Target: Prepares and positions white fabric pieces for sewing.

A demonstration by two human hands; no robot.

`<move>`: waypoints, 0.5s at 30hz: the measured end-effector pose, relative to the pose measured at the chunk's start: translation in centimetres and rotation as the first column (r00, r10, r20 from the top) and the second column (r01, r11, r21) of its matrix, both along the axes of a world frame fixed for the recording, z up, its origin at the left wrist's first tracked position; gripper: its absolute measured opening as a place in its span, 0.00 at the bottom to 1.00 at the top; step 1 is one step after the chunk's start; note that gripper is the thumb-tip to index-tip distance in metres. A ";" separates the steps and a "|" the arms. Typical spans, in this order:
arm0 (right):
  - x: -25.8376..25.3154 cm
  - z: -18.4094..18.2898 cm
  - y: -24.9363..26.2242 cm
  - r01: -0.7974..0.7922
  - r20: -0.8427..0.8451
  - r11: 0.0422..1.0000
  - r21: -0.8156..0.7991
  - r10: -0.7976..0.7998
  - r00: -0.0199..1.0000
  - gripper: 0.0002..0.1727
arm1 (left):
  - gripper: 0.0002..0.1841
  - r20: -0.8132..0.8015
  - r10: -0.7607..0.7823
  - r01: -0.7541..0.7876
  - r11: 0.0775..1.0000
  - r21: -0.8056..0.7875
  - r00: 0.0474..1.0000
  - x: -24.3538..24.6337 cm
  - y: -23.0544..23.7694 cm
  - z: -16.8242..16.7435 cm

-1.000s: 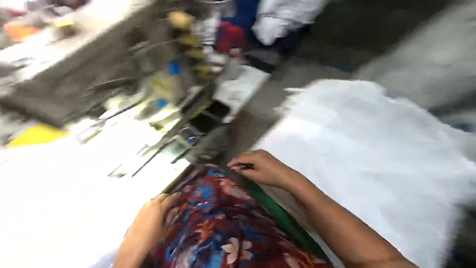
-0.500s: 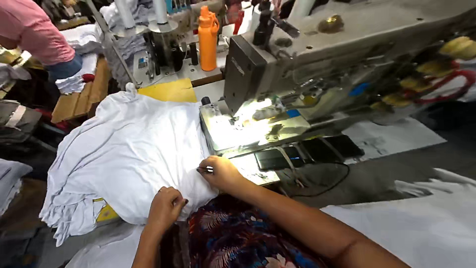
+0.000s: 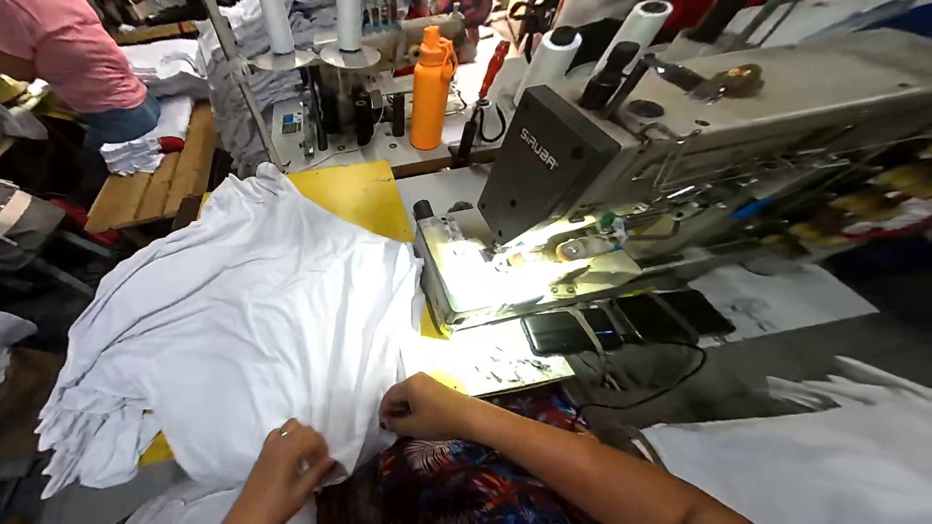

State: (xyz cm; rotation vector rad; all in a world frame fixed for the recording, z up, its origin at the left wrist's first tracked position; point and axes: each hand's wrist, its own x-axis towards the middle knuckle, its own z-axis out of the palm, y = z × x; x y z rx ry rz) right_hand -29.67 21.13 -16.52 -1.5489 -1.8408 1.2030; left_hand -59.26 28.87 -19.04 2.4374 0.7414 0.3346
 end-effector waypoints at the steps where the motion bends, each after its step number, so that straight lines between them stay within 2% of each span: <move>1: 0.3 0.2 -0.6 0.075 -0.064 0.997 0.024 -0.073 0.995 0.12 | 0.10 0.059 0.082 -0.078 0.994 -0.071 0.995 -1.9 0.5 0.6; 3: 1.8 1.0 -1.3 0.378 -0.137 0.926 0.015 -0.373 0.918 0.12 | 0.14 0.130 0.346 -0.342 0.938 -0.054 0.929 -5.3 2.0 2.4; 5: 3.2 0.8 -0.9 0.591 -0.202 0.797 -0.124 -0.604 0.771 0.19 | 0.24 0.126 0.588 -0.597 0.801 0.050 0.799 -8.1 4.6 3.7; 7: 2.5 0.2 0.0 0.612 -0.381 0.682 -0.401 -0.731 0.565 0.26 | 0.37 0.128 0.746 -0.756 0.651 0.065 0.653 -9.1 7.7 3.9; 9: 0.7 -0.3 2.1 0.533 -0.503 0.603 -0.593 -0.795 0.339 0.21 | 0.47 0.080 0.822 -0.826 0.563 0.041 0.564 -7.8 10.8 2.7; 10: 0.0 -0.5 3.6 0.503 -0.513 0.577 -0.643 -0.813 0.276 0.19 | 0.49 0.024 0.845 -0.846 0.532 0.039 0.533 -6.3 12.1 2.0; 12: -0.9 -0.2 6.0 0.508 -0.513 0.552 -0.661 -0.827 0.231 0.18 | 0.48 -0.050 0.867 -0.861 0.498 0.106 0.496 -4.1 14.8 0.3; 13: -1.2 0.3 6.0 0.550 -0.538 0.565 -0.615 -0.811 0.232 0.20 | 0.47 -0.069 0.860 -0.852 0.511 0.117 0.506 -3.8 16.1 0.0; 14: -1.6 0.9 4.9 0.609 -0.587 0.614 -0.502 -0.759 0.282 0.22 | 0.46 -0.080 0.840 -0.831 0.543 0.118 0.537 -3.9 17.3 -0.1; 15: -2.1 1.3 3.2 0.668 -0.609 0.664 -0.336 -0.695 0.384 0.23 | 0.45 -0.086 0.813 -0.806 0.582 0.113 0.575 -4.1 18.5 -0.1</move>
